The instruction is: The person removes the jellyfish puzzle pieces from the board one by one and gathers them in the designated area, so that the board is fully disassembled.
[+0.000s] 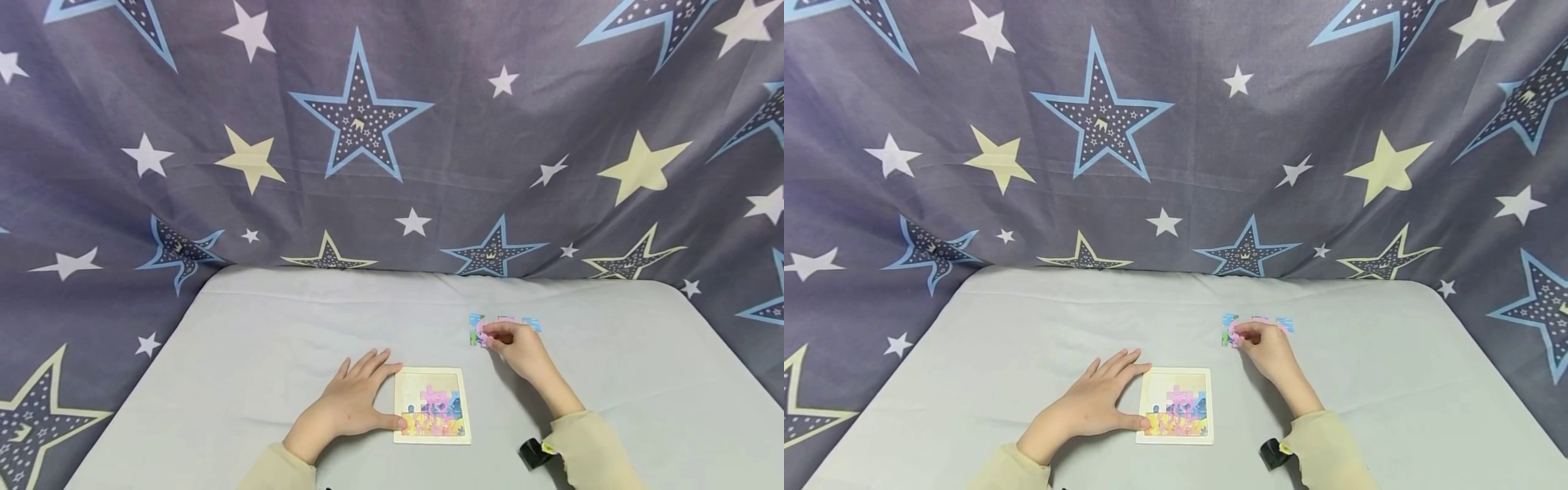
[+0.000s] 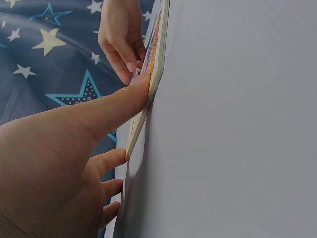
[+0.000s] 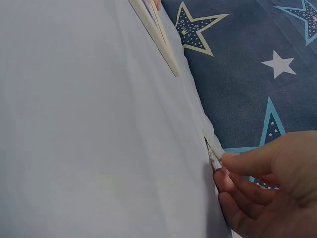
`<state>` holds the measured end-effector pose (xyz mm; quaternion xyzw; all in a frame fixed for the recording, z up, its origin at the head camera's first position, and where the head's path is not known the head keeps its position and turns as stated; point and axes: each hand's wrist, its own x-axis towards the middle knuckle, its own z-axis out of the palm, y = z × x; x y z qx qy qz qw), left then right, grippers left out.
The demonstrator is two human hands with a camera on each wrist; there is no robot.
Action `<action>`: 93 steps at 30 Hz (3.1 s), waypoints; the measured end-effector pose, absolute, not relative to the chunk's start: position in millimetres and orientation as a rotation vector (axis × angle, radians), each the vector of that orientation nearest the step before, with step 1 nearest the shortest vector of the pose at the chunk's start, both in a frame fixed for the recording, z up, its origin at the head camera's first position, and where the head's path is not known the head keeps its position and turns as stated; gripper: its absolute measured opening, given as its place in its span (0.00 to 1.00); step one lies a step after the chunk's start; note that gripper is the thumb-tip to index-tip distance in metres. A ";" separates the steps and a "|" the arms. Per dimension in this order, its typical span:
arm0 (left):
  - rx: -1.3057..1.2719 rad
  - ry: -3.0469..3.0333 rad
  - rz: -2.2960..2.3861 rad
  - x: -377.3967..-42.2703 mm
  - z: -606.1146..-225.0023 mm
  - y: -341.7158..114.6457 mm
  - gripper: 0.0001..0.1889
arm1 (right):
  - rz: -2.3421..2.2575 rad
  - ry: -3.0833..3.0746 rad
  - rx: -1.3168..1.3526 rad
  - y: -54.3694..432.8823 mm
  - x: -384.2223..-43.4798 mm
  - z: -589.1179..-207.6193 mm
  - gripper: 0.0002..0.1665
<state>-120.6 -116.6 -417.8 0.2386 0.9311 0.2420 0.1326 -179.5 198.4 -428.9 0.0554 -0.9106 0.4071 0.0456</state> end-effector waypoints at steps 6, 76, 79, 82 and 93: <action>0.690 2.704 0.694 -121.1 -417.5 -116.3 0.49 | 1.250 -2.766 0.180 199.9 -179.4 -426.3 0.12; 0.689 2.709 0.681 -120.0 -416.9 -116.3 0.49 | 1.017 -3.036 0.964 130.3 -127.8 -409.6 0.20; 0.689 2.706 0.687 -119.7 -416.5 -116.6 0.49 | 1.083 -3.029 0.966 131.9 -128.5 -406.8 0.18; 0.689 2.706 0.690 -119.3 -415.5 -116.5 0.49 | 1.148 -3.005 0.970 133.5 -129.1 -403.1 0.15; 0.687 2.708 0.694 -119.7 -415.7 -116.3 0.48 | 1.292 -2.948 1.020 143.3 -132.9 -392.2 0.11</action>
